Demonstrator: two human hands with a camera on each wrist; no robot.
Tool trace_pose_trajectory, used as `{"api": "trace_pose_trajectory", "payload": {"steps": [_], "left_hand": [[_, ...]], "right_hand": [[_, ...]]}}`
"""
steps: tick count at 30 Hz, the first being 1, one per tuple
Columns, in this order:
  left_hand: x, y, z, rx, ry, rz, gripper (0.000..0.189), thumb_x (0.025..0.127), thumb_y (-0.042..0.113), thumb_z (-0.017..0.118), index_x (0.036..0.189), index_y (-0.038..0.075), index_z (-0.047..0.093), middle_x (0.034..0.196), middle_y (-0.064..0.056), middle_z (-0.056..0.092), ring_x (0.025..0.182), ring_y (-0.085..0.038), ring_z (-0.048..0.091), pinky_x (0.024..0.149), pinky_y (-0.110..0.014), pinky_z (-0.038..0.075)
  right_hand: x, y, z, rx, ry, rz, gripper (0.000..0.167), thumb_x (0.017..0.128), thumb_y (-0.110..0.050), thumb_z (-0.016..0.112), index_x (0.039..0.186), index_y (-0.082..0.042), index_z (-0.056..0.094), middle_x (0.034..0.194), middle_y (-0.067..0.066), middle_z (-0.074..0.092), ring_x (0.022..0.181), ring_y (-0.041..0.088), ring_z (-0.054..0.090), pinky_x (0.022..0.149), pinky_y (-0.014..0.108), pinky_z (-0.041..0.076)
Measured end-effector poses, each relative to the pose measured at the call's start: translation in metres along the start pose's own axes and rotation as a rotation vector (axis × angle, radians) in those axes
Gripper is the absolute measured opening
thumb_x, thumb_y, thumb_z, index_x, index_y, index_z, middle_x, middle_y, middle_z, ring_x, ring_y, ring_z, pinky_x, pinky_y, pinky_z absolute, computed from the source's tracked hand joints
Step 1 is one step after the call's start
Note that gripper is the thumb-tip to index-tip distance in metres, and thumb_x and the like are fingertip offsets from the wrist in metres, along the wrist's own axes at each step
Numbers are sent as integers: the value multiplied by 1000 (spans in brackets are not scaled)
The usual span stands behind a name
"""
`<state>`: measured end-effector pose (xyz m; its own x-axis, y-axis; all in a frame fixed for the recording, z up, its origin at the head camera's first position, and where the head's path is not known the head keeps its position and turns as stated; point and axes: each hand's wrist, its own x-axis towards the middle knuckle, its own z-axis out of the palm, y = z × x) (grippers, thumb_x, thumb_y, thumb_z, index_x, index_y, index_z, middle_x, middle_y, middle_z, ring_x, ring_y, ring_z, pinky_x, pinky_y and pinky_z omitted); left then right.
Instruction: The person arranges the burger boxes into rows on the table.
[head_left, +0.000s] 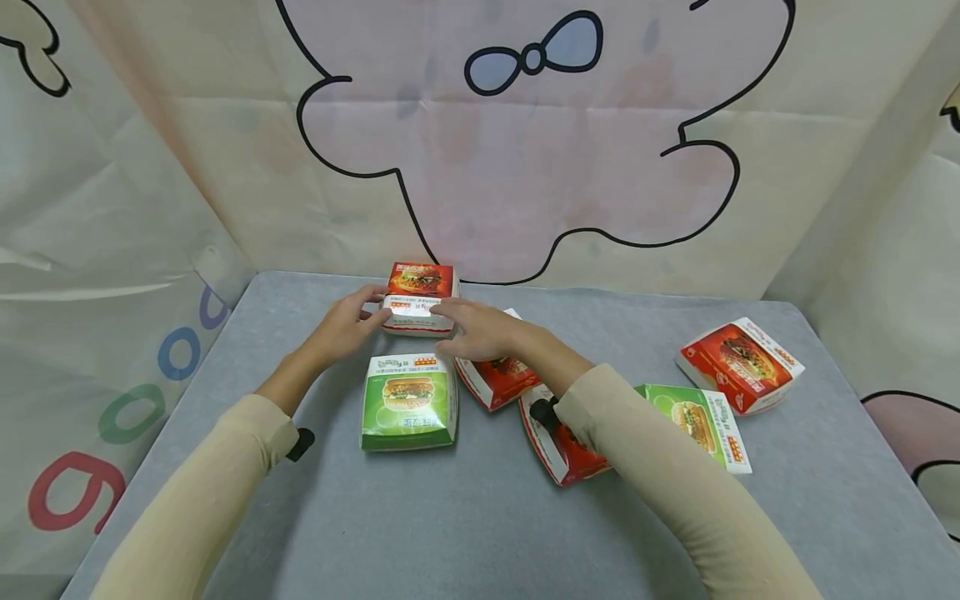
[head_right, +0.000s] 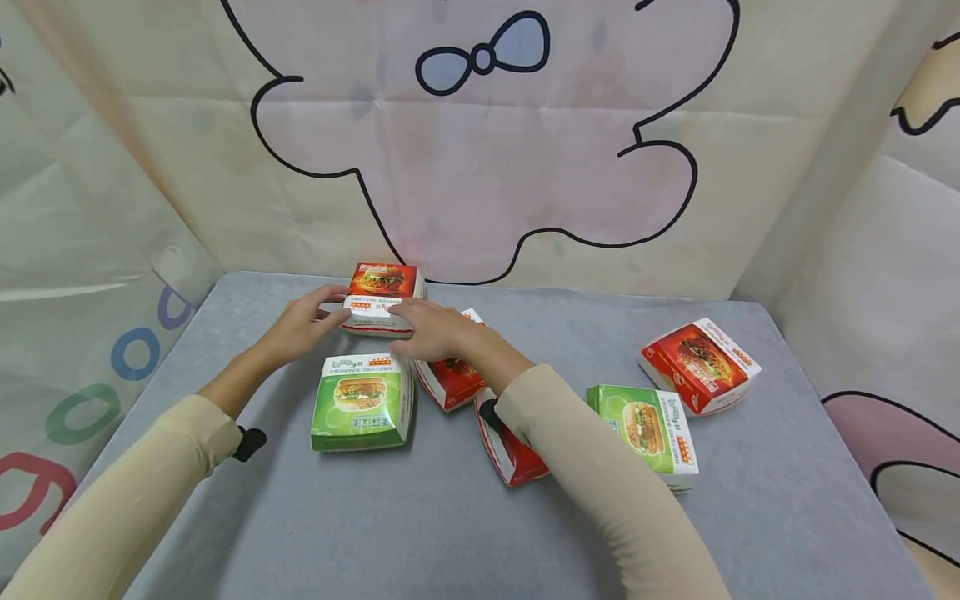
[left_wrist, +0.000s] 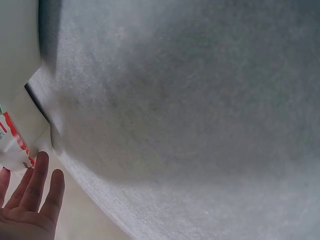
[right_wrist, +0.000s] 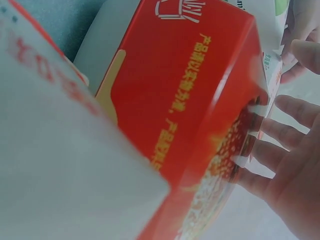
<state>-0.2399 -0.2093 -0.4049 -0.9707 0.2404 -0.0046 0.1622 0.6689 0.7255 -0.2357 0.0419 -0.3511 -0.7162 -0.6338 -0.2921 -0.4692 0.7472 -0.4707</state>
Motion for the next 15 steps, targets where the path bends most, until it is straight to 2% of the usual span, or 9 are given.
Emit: {"api": "trace_pose_trajectory", "payload": {"steps": [15], "left_hand": [[2,3,-1,5,-17,6,54,103,25,55,149,2,40,144,-24,48,117,-44,59,95,-53,49]], "right_hand": [[0,0,-2,-10,-16,-8,68,97,-39,57,156,-16,33,163,6,24,149,24,24,117,47,26]]}}
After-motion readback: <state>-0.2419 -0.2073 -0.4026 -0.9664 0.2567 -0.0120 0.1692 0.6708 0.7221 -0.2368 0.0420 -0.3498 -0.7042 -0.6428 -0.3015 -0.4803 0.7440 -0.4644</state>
